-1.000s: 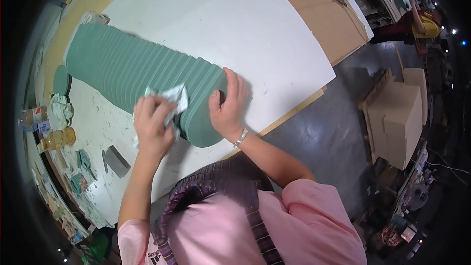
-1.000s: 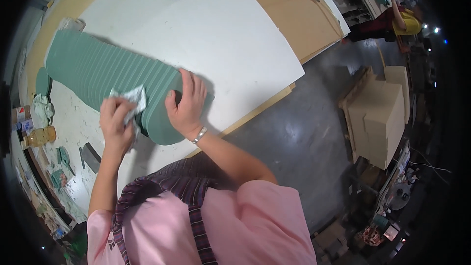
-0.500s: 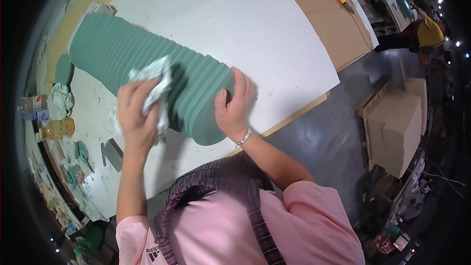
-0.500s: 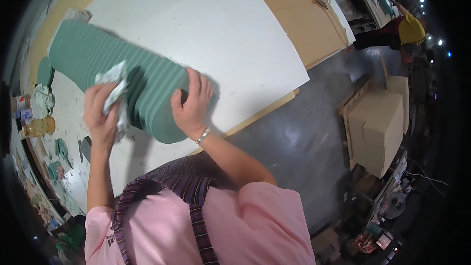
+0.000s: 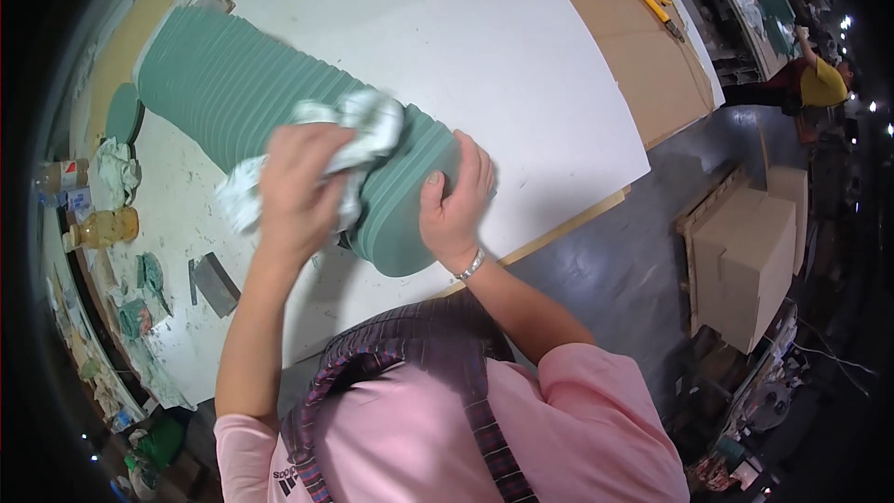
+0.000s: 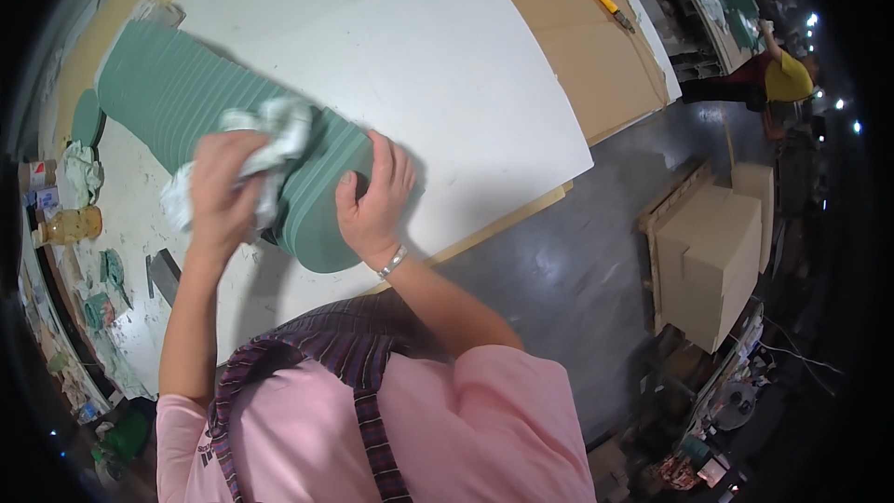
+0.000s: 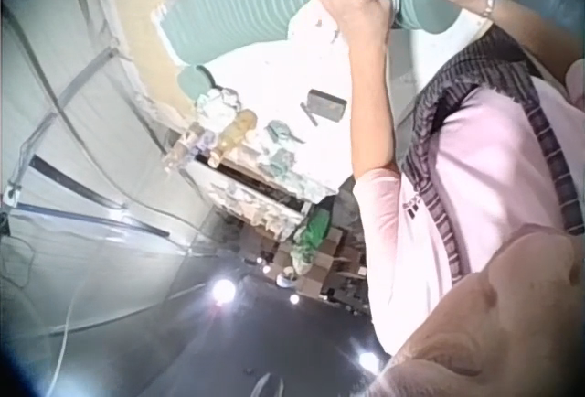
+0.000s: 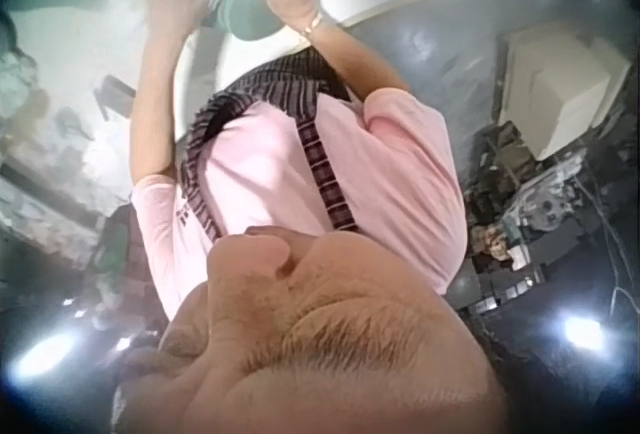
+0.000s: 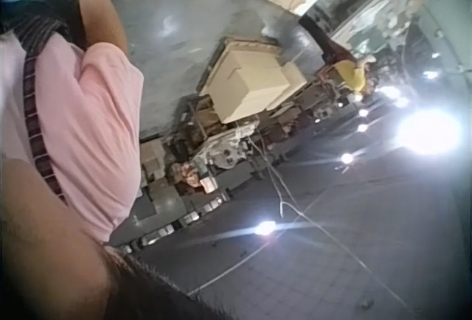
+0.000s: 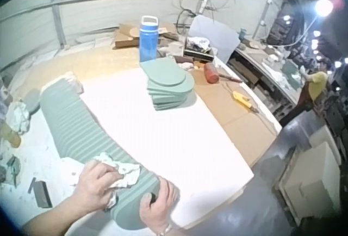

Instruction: The person cleans and separates green foam components at a workstation. The person picks up a stack of foam pieces and peels away excess material from the edges before wiping the surface with a white cloth.

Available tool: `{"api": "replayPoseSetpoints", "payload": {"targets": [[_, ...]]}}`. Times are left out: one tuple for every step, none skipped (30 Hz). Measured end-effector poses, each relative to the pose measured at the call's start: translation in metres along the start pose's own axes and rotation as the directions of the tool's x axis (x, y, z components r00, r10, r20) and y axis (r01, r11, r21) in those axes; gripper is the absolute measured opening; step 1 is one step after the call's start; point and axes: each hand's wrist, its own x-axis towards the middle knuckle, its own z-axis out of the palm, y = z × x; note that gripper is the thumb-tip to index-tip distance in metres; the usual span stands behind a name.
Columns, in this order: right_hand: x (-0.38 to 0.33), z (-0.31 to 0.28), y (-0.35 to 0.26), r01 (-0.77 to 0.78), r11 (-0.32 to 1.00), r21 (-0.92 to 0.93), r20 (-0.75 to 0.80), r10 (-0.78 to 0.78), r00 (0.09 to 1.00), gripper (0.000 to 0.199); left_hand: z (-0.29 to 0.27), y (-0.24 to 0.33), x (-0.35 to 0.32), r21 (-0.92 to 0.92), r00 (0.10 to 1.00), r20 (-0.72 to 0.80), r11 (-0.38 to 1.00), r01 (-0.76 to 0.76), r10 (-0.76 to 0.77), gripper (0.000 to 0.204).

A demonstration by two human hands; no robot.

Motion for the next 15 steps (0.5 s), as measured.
{"api": "replayPoseSetpoints", "payload": {"targets": [[-0.001,-0.001,0.001,0.004,1.0,-0.002,0.004,-0.004,1.0,0.054,0.01,0.0,-0.005,0.059,0.998,0.056,0.998,-0.014,0.01,0.037],[-0.002,-0.003,0.003,-0.001,1.0,-0.009,0.007,0.001,1.0,0.054,0.017,0.0,-0.01,0.118,0.993,0.113,0.993,-0.031,0.018,0.035],[0.001,-0.004,0.007,-0.01,1.0,-0.021,-0.001,0.01,1.0,0.054,0.014,-0.003,-0.018,0.094,0.996,0.084,0.995,-0.035,0.027,0.034],[0.003,-0.004,0.008,-0.011,1.0,-0.024,-0.009,0.011,1.0,0.054,0.008,-0.008,-0.034,0.092,0.996,0.085,0.995,-0.044,0.036,0.034],[0.003,-0.005,0.002,-0.016,1.0,-0.021,0.009,0.016,1.0,0.054,-0.003,-0.012,-0.058,0.057,0.997,0.081,0.998,0.013,-0.018,0.035],[0.0,-0.007,-0.001,-0.022,0.999,-0.026,0.027,0.023,0.999,0.054,-0.007,-0.008,-0.064,0.014,0.994,0.081,0.998,0.069,-0.07,0.035],[0.0,-0.008,-0.002,-0.031,0.999,-0.033,0.022,0.031,0.999,0.054,-0.006,-0.009,-0.064,0.007,0.994,0.09,0.998,0.065,-0.065,0.035],[0.001,-0.007,-0.002,-0.035,0.999,-0.033,0.019,0.036,0.999,0.055,-0.003,-0.009,-0.06,0.044,0.994,0.085,0.997,0.066,-0.07,0.034],[0.002,-0.005,-0.001,-0.032,0.999,-0.026,0.021,0.033,0.999,0.055,-0.001,-0.005,-0.051,0.087,0.994,0.071,0.994,0.073,-0.079,0.034],[0.002,-0.005,0.0,-0.032,0.999,-0.029,0.019,0.032,0.999,0.055,0.005,-0.001,-0.035,0.084,0.995,0.071,0.994,0.071,-0.077,0.034],[0.001,-0.005,0.0,-0.026,0.999,-0.029,0.014,0.027,1.0,0.055,0.011,0.005,-0.015,0.032,0.998,0.044,0.999,0.033,-0.035,0.033],[0.002,-0.004,0.0,-0.018,0.999,-0.029,0.009,0.018,1.0,0.055,0.018,0.011,-0.001,-0.019,1.0,0.011,1.0,-0.007,0.007,0.032],[0.001,-0.004,0.0,-0.017,0.999,-0.031,0.011,0.017,1.0,0.055,0.024,0.018,0.004,0.028,0.996,0.074,0.998,-0.05,0.048,0.032],[0.0,-0.003,0.0,-0.015,1.0,-0.016,0.001,0.015,1.0,0.055,0.028,0.023,0.006,0.073,0.987,0.138,0.993,-0.096,0.085,0.031],[0.001,-0.004,0.001,-0.013,1.0,-0.002,-0.012,0.013,1.0,0.056,0.032,0.023,0.004,0.091,0.989,0.132,0.993,-0.08,0.067,0.033]]}}
